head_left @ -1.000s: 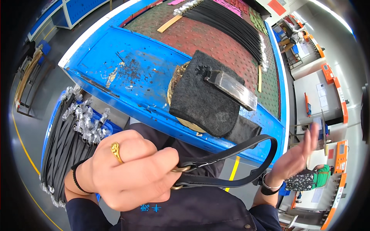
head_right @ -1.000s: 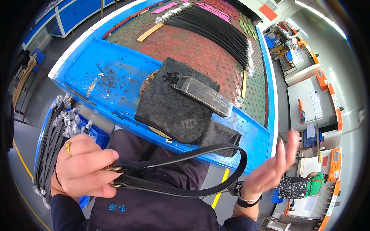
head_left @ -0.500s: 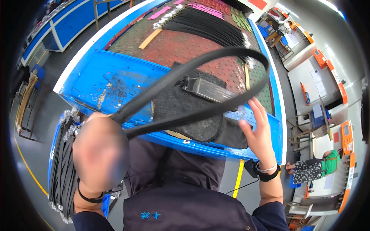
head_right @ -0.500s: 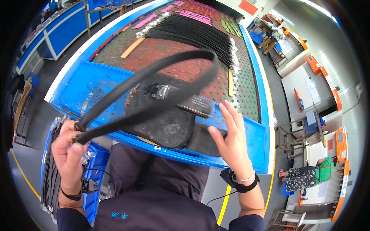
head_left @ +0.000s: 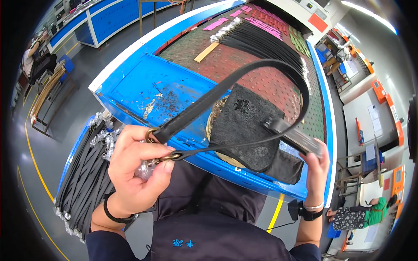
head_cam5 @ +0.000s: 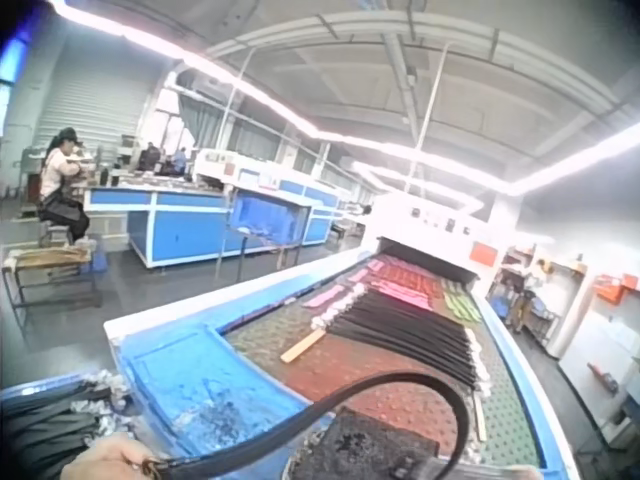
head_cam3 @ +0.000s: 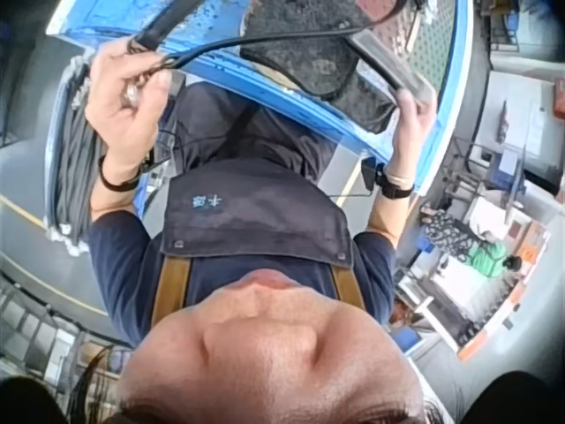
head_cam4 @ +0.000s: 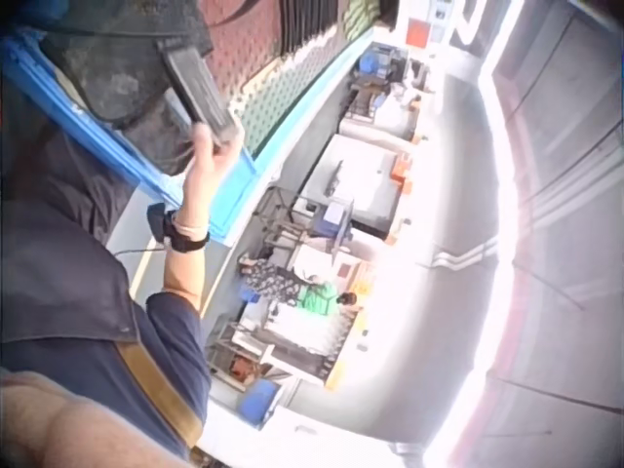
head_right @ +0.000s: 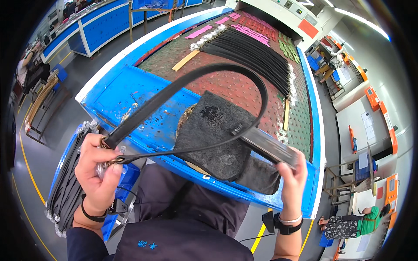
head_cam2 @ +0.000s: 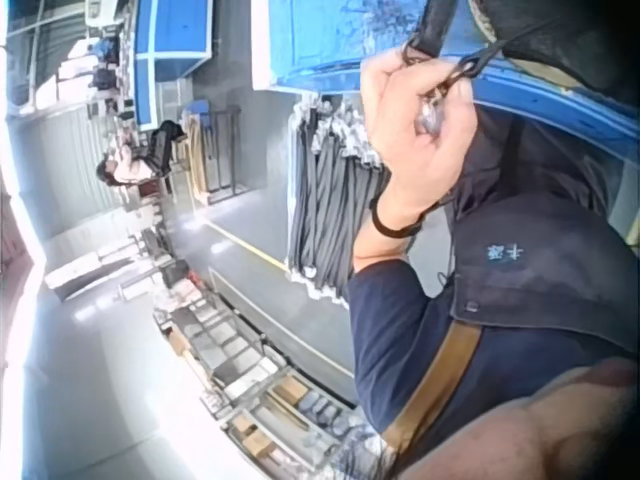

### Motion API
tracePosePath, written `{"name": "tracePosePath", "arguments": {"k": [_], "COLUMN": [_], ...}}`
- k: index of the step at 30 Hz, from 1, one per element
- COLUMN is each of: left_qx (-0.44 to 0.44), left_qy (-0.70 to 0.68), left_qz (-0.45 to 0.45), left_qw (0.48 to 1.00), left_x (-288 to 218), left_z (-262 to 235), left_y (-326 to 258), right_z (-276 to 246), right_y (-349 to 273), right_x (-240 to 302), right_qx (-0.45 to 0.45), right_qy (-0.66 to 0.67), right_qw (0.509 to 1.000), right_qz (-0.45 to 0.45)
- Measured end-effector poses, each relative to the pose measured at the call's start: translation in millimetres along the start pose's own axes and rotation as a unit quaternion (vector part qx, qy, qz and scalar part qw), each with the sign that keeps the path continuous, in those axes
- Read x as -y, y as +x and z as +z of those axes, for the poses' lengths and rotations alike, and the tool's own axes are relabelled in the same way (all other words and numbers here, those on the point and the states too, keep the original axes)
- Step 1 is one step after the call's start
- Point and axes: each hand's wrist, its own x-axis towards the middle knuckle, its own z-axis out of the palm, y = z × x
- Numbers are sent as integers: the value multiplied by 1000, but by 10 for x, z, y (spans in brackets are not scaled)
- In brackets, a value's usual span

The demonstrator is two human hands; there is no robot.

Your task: The person attaches a metal clasp to a black strap using a handheld tool in a factory setting. They repeatedly thread the strap through the clasp and use the tool to secure it, then place the finished item on a conveyor belt.

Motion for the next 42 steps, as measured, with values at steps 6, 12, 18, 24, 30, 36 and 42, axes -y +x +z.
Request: {"name": "tracePosePath", "arguments": {"k": [6, 12, 18, 24, 30, 36, 42], "left_qx": [30, 120, 175, 203, 206, 204, 198], "left_qy": [5, -30, -35, -35, -43, -38, -37], "left_qz": [22, 59, 76, 69, 64, 58, 56], "left_qw": [999, 990, 981, 976, 976, 977, 978], "left_x": [-7, -235, -396, -455, -464, -456, -446], "left_z": [106, 485, 647, 657, 664, 662, 671], "left_y": [94, 204, 233, 257, 243, 248, 230], "right_z": [-654, -114, 212, 132, 197, 202, 174], "right_y": [-273, -493, -597, -576, -584, -580, -580], "right_x": [5, 455, 550, 412, 494, 505, 468], "right_qx": [-73, -98, -130, -56, -114, -137, -124], "right_qy": [349, 326, 202, 198, 170, 157, 143], "right_qw": [930, 929, 965, 964, 973, 972, 975], "right_qz": [-91, -148, -109, -170, -106, -109, -118]}}
